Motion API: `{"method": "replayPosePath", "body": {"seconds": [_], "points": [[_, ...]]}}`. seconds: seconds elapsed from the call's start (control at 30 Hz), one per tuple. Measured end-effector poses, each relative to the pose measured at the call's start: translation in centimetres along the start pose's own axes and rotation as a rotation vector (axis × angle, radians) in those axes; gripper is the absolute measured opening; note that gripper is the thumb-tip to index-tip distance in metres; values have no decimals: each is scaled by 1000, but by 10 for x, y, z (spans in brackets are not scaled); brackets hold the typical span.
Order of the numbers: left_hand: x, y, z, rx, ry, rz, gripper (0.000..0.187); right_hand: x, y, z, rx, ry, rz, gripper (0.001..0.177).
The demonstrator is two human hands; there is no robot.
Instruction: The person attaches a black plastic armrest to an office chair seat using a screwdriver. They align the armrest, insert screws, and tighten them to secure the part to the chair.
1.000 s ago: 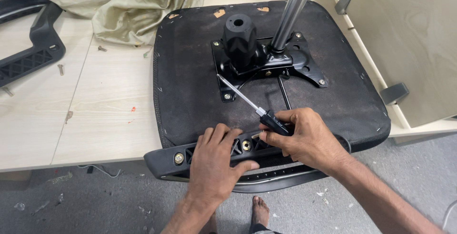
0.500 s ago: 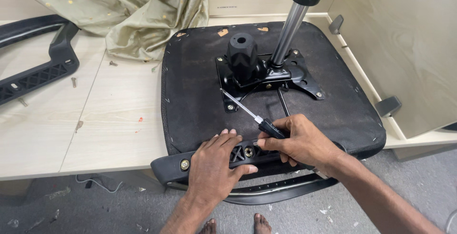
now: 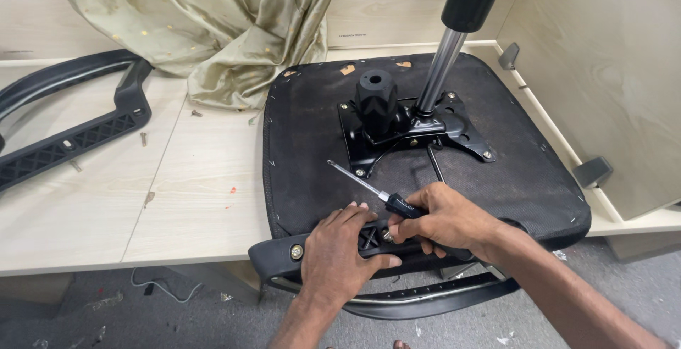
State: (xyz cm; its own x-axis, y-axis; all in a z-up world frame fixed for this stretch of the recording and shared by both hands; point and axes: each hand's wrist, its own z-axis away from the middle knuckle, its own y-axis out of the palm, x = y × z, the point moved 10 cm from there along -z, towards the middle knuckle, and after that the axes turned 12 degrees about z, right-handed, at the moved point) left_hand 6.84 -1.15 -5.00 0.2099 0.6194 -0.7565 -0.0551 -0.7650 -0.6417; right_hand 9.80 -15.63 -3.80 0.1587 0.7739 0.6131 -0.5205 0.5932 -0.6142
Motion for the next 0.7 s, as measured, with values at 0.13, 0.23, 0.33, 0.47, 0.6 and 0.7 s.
{"method": "replayPosePath", "body": {"seconds": [0.13,0.23,0.33,0.47,0.6,0.7], "points": [[-2,0,0,-23,23,-12,82,0,0,-7,-23,-37,48,11],[-1,1,0,-19,23,-22,82,-2,0,-11,-25,-57,72,11],[-2,1,0,-16,21,-23,84,-5,4,-16,-16,-53,116,13],[0,1,0,2,-11,-25,86,-2,9,-18,-15,-75,173,16],[-2,1,1,3,-5,-16,83,3,10,-18,-28,-81,253,18],[-5,-3,1,-14,22,-17,87,9,9,-12,-21,-77,235,22]]}}
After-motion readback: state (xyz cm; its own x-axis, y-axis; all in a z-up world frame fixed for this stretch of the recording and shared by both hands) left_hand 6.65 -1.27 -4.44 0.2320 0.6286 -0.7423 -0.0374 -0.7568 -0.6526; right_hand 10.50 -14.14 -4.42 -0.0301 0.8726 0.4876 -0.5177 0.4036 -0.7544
